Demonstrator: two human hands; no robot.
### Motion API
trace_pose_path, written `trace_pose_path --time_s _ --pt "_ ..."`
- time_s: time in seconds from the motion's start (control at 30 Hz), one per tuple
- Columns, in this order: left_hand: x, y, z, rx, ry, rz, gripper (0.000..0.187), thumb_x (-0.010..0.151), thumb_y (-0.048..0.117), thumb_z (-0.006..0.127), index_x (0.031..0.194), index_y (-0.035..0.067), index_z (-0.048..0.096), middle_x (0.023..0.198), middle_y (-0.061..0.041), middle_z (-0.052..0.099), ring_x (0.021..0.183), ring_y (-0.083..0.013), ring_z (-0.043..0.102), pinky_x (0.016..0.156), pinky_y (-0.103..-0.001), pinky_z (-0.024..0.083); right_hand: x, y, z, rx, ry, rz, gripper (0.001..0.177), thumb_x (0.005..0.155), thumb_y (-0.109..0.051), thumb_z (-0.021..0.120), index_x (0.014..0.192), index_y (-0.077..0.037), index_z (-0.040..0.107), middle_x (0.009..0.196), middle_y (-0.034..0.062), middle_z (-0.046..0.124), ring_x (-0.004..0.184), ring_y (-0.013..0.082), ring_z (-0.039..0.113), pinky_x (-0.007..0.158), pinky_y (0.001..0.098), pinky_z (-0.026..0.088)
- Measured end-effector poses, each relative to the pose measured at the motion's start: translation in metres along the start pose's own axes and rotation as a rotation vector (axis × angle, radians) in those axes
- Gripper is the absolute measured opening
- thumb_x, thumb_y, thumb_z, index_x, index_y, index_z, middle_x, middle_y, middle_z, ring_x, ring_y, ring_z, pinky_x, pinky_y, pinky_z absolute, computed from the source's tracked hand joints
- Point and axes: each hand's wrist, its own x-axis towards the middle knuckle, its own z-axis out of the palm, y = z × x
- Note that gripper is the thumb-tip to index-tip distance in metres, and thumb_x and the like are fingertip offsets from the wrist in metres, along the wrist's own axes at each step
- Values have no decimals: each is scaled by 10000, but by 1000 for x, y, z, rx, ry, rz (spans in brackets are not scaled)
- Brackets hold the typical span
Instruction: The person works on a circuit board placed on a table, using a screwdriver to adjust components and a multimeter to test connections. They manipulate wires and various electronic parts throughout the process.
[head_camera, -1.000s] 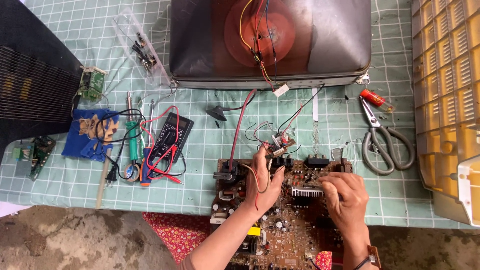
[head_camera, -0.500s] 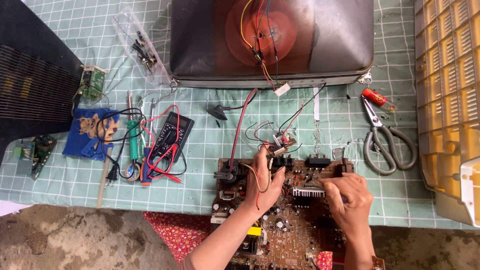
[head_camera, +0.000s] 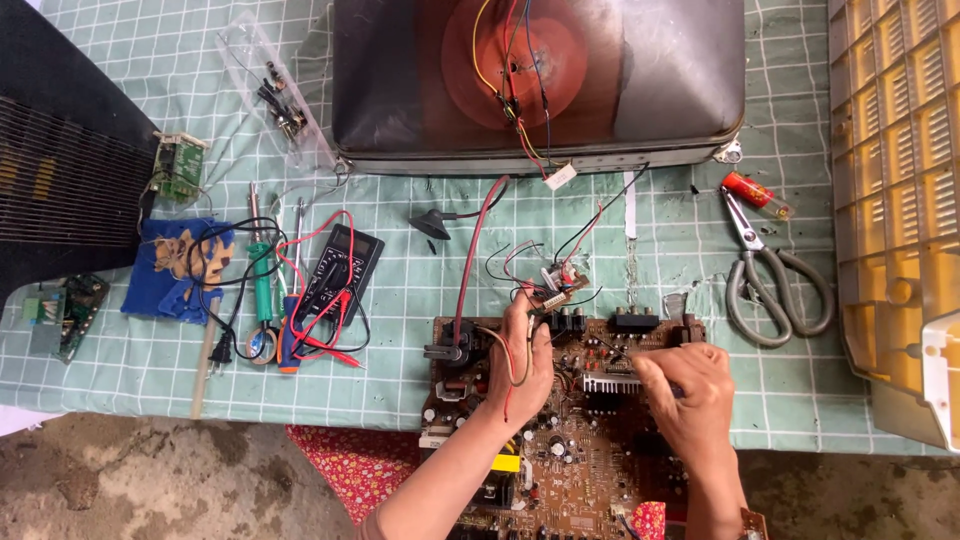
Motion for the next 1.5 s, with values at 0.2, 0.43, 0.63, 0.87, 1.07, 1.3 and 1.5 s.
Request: trace_pose_path --time_s 0.2,0.43,0.63,0.87,1.07,1.3,1.5 --pt "1 1 0 -9 5 -9 522 1020 127 427 1520 5 342 1443 -228 543 1324 -368 542 1113 -447 421 -2 -1 0 7 86 -10 245 1045 -250 583 941 -144 779 859 -38 764 737 161 640 894 359 416" --pt "2 4 -1 -30 6 -17 522 1015 107 420 1522 8 346 1473 -222 531 1356 -361 529 1127 -439 413 0 0 -1 22 26 -46 240 1014 -285 598 912 -148 767 830 -45 759 689 152 618 883 368 362" --pt "2 2 -1 -19 1 -11 516 1024 125 423 1522 9 349 1468 -222 525 1360 -363 523 1139 -442 398 0 3 1 67 46 -28 204 1015 -181 621 869 -167 763 835 -47 768 697 142 633 943 375 377" --pt "-1 -8 3 14 24 32 513 1028 146 494 1491 -25 356 1472 -245 513 1369 -374 519 1150 -452 414 -1 -1 0 30 75 -19 269 1042 -291 566 936 -163 777 878 -45 775 708 132 649 935 383 385" --pt "1 -3 1 -10 18 41 536 1005 116 521 1488 -32 344 1470 -250 510 1367 -380 523 1142 -448 429 -9 16 6 -13 63 -41 233 1008 -302 620 893 -162 767 808 -32 761 666 141 633 920 397 399" --pt "1 -5 1 -11 9 27 542 1005 129 522 1496 -22 348 1513 -239 483 1418 -377 474 1175 -449 385 -31 23 -4 -36 253 92 319 1070 -232 607 840 -104 787 642 4 684 547 134 533 945 428 471" --pt "-2 -12 4 -11 5 19 548 1024 150 511 1512 -22 331 1539 -237 449 1430 -362 459 1175 -441 386 -21 5 -18 -56 241 73 279 1052 -172 627 830 -108 784 611 -12 627 541 120 502 997 437 465"
